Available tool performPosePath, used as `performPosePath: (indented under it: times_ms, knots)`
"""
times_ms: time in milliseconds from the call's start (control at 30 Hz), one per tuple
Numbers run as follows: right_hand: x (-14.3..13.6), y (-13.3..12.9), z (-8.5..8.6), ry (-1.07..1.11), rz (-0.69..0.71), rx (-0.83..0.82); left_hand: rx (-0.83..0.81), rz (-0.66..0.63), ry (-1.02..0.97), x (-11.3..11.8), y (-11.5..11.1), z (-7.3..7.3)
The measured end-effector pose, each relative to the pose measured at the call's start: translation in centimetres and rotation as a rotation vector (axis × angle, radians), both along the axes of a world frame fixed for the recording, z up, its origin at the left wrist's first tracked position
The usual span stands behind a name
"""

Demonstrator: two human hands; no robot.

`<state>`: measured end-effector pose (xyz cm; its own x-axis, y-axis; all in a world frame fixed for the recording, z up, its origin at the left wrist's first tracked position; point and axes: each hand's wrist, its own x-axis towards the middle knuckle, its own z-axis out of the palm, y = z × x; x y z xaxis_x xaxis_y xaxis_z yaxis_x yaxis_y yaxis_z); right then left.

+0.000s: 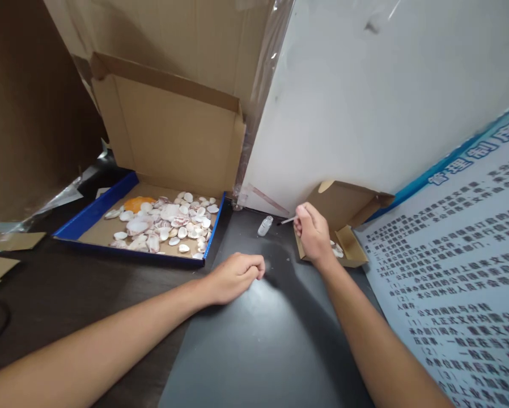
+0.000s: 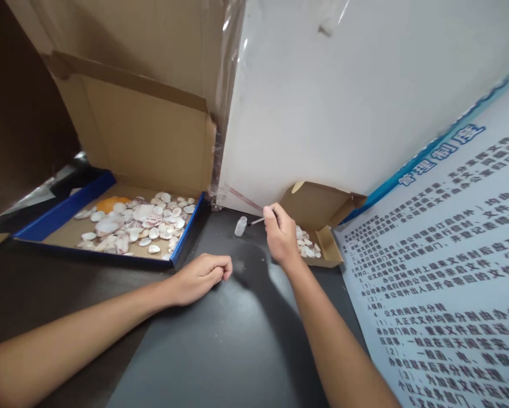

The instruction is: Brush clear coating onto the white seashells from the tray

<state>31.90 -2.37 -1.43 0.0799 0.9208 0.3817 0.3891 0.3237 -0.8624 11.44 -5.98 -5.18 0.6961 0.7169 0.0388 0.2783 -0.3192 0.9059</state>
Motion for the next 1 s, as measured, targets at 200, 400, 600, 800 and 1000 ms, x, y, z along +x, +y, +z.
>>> performPosePath:
  times_ms: [200,400,600,800,1000]
  knots:
    - [-1.4,-4.7,-2.9,0.516,0.012,-0.199,-0.064,0.136,-0.09,0.3,0.0,0.0]
    - [-2.6,-8.3,-3.9,0.477,0.024,-0.122,-0.781,0.129,-0.436,0.9,-1.4,0.2]
    - [-3.0,-9.9,-4.6,0.508,-0.032,-0.181,-0.81,-0.016,-0.395,0.1,-2.6,0.0]
    - [-3.2,-11.0,-4.6,0.554,-0.095,-0.238,-0.76,-0.077,-0.414,0.0,-2.9,-0.6]
    - [-3.2,-11.3,-4.5,0.477,-0.053,-0.285,-0.764,-0.055,-0.413,0.0,-2.7,-0.7]
